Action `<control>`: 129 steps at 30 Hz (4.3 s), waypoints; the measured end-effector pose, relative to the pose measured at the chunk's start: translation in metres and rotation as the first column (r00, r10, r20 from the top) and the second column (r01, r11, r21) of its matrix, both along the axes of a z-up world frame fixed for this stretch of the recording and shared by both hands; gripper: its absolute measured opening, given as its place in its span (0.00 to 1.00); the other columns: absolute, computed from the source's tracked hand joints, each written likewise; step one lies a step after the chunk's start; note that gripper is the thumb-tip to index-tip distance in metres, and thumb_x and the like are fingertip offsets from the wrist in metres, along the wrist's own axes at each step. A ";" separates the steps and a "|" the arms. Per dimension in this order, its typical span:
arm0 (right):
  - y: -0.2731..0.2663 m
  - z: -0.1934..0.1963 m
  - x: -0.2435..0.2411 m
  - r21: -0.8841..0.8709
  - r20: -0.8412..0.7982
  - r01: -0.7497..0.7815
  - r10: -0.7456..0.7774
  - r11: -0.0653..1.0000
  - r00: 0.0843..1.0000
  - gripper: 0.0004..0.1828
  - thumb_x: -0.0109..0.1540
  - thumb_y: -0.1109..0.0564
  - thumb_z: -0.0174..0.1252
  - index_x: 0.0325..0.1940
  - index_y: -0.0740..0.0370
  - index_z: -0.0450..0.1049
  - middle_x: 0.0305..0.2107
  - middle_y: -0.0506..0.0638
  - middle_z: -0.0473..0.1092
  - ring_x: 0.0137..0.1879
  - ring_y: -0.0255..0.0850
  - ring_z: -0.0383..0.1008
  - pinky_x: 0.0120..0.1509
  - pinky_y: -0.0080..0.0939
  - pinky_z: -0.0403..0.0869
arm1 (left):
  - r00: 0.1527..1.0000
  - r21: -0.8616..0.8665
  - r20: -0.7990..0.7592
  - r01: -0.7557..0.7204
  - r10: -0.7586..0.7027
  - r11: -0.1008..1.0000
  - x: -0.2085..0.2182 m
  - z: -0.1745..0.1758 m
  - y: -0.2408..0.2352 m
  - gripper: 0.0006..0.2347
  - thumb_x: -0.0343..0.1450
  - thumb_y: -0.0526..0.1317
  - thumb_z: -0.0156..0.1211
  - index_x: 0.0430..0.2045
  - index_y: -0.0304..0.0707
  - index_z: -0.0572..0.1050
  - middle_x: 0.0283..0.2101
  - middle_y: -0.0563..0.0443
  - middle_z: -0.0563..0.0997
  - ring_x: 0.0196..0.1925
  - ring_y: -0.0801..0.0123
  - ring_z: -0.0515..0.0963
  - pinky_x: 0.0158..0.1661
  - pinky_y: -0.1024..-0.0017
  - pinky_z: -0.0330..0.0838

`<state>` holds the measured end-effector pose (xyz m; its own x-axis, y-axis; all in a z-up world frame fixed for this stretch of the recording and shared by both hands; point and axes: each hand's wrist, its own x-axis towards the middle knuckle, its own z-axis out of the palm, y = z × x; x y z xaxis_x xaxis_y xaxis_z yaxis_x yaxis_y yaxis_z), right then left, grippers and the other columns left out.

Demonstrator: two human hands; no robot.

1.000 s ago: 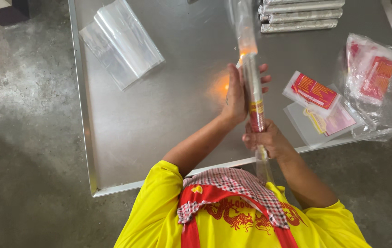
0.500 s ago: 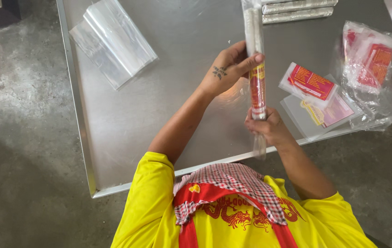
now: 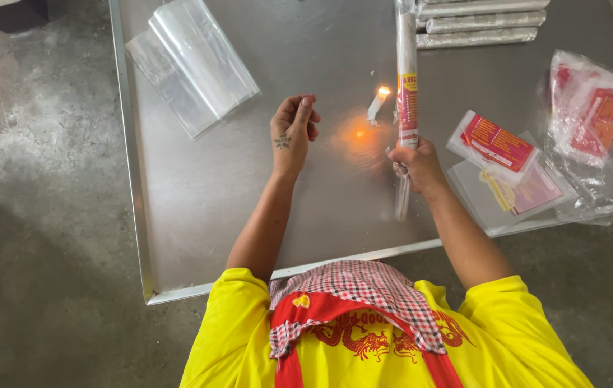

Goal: The person places a paper label inside a clear plastic bag, rolls a product inside the bag, and then seals the edges of the plastic using the heat from a candle flame.

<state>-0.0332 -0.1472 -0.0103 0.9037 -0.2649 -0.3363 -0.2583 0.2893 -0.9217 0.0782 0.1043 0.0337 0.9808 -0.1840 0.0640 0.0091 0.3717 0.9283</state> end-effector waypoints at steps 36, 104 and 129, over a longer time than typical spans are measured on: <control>0.035 0.138 -0.083 0.139 -0.186 -0.486 0.505 0.863 0.843 0.27 0.60 0.54 0.63 0.61 0.68 0.70 0.31 0.56 0.75 0.32 0.43 0.73 0.36 0.40 0.73 | -0.024 0.713 0.623 -0.393 -0.782 0.580 -0.046 0.082 -0.020 0.15 0.80 0.45 0.57 0.24 0.39 0.75 0.24 0.49 0.79 0.24 0.60 0.79 0.29 0.59 0.73; 0.010 0.031 -0.101 0.164 0.076 -0.226 0.216 0.960 0.973 0.14 0.69 0.51 0.52 0.54 0.61 0.66 0.33 0.55 0.73 0.31 0.39 0.75 0.31 0.39 0.76 | 0.870 -0.476 -0.416 0.039 -0.264 0.879 -0.041 -0.039 -0.057 0.15 0.74 0.47 0.51 0.45 0.34 0.72 0.35 0.49 0.78 0.31 0.71 0.79 0.34 0.71 0.77; -0.006 0.126 -0.096 -0.947 -0.272 -0.318 0.404 0.050 0.874 0.29 0.57 0.34 0.66 0.51 0.55 0.74 0.34 0.53 0.78 0.38 0.47 0.81 0.41 0.48 0.79 | 0.478 0.975 0.188 0.011 -0.858 0.220 -0.017 0.048 0.083 0.08 0.73 0.41 0.59 0.37 0.35 0.71 0.24 0.46 0.79 0.25 0.54 0.80 0.26 0.57 0.71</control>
